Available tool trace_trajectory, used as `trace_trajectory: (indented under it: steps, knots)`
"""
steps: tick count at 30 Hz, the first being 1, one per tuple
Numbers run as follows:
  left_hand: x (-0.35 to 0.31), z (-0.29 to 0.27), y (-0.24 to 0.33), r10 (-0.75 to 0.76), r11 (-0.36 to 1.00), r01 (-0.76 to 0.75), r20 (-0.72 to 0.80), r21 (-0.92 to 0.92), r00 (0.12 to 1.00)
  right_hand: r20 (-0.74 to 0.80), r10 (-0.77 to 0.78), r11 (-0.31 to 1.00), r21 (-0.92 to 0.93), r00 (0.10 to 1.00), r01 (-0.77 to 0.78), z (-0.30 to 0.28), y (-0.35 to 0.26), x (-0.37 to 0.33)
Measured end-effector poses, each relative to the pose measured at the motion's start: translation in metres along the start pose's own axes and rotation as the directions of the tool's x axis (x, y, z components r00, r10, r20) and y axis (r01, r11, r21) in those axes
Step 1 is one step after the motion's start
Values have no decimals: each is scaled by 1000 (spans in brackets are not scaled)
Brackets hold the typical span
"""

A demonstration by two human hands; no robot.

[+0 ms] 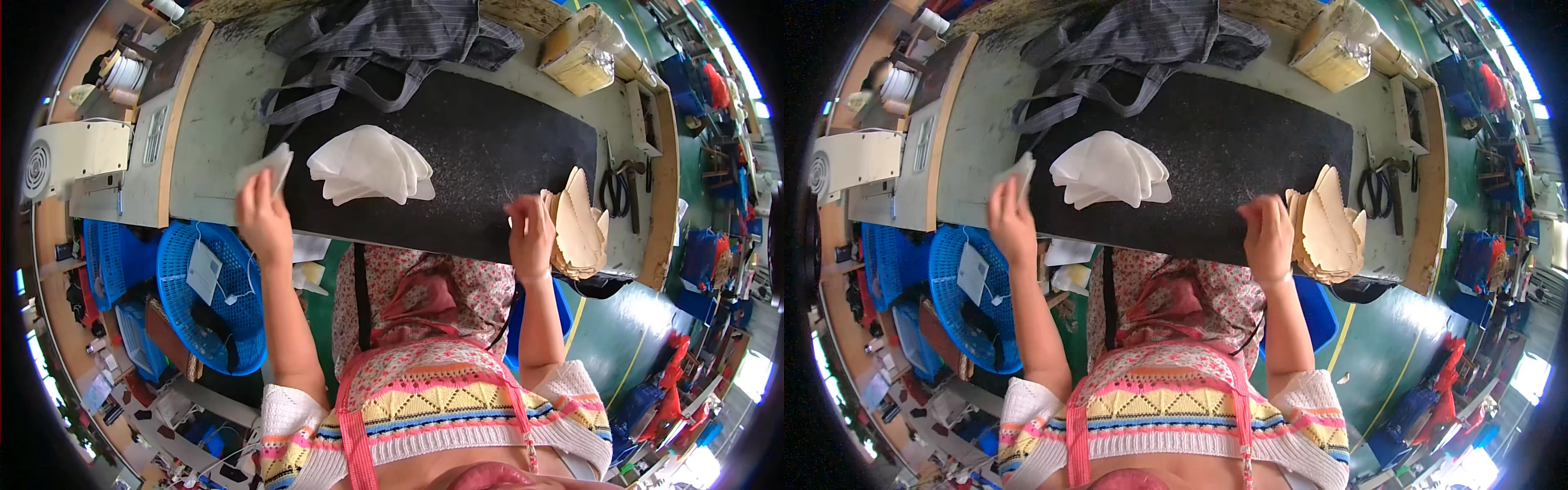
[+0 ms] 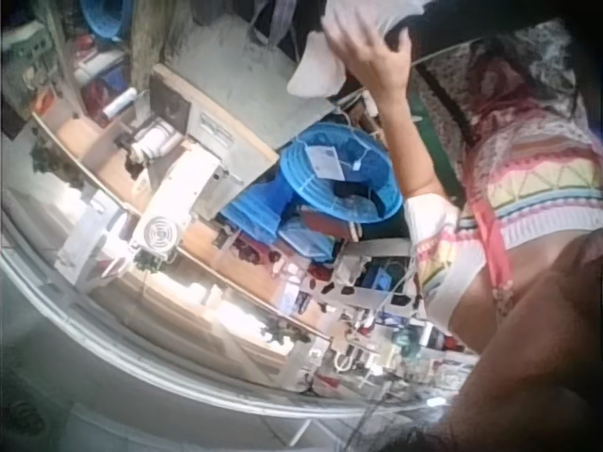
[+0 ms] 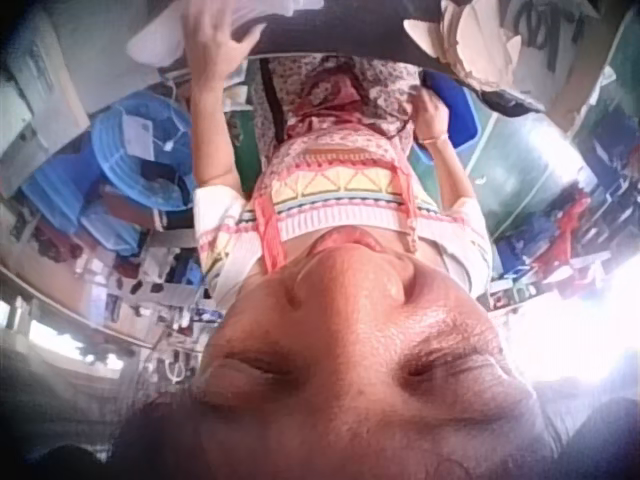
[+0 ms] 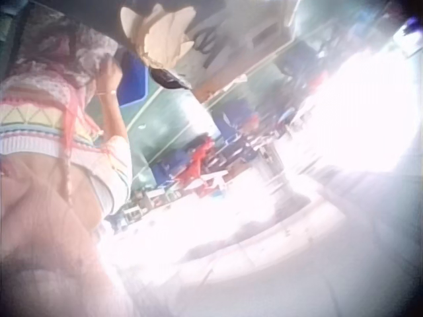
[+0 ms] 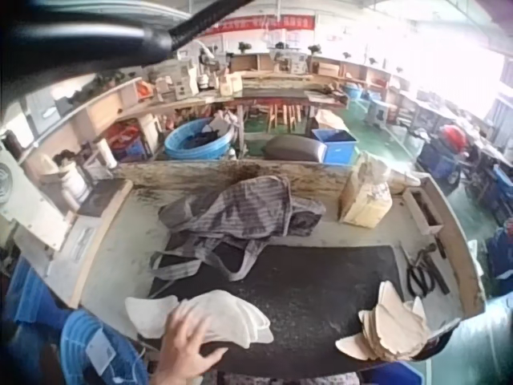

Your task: The person sorts and assembles white and tan shoe parts by hand on a workshop table.

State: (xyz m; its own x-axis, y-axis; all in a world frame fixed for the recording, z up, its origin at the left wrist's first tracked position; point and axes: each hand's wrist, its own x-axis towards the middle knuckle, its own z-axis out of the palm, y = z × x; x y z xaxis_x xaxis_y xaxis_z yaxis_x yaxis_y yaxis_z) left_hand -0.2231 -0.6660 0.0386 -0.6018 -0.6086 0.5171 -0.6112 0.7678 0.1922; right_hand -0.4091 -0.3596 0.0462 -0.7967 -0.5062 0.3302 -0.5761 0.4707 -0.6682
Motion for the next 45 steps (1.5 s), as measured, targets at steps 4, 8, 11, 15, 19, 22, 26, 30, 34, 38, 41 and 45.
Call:
trace_trajectory:
  steps: [4,8,11,15,19,22,26,30,34,38,41,45]
  knots:
    - [5,8,21,170,959,-133,130,-248,977,173,-110,994,21,979,108,-35,-24,-57]
    - [21,-1,68,521,828,-437,195,-351,831,319,55,969,-245,946,27,-50,48,-153]
    - [25,17,78,587,804,-503,287,-318,757,143,661,614,-667,737,-422,-69,99,-198]
    - [29,29,85,629,771,-601,389,-208,673,-99,667,402,-787,739,-468,-77,134,-249]
    - [44,29,83,664,747,-599,344,-287,664,-260,486,626,-562,834,-540,-78,116,-211]
    - [76,13,97,558,803,-369,372,-468,742,-426,278,796,-399,861,-454,-86,78,-155]
    - [109,14,123,530,757,-193,413,-625,741,-431,206,868,-335,879,-368,-102,53,-86]
    - [128,50,133,640,712,-119,569,-692,516,-169,378,867,-280,910,-412,-87,43,-13]
    - [129,69,155,607,790,-285,627,-543,489,-84,391,812,-438,917,-387,-66,68,8]
    - [110,43,159,638,759,-515,302,-399,708,-168,275,893,-321,947,-316,-79,63,4]
    - [82,33,151,658,717,-475,271,-511,702,-251,383,905,-90,889,-416,-107,30,-13]
    - [60,46,139,645,699,-486,170,-524,745,-417,207,978,84,885,-189,-129,-15,-22]
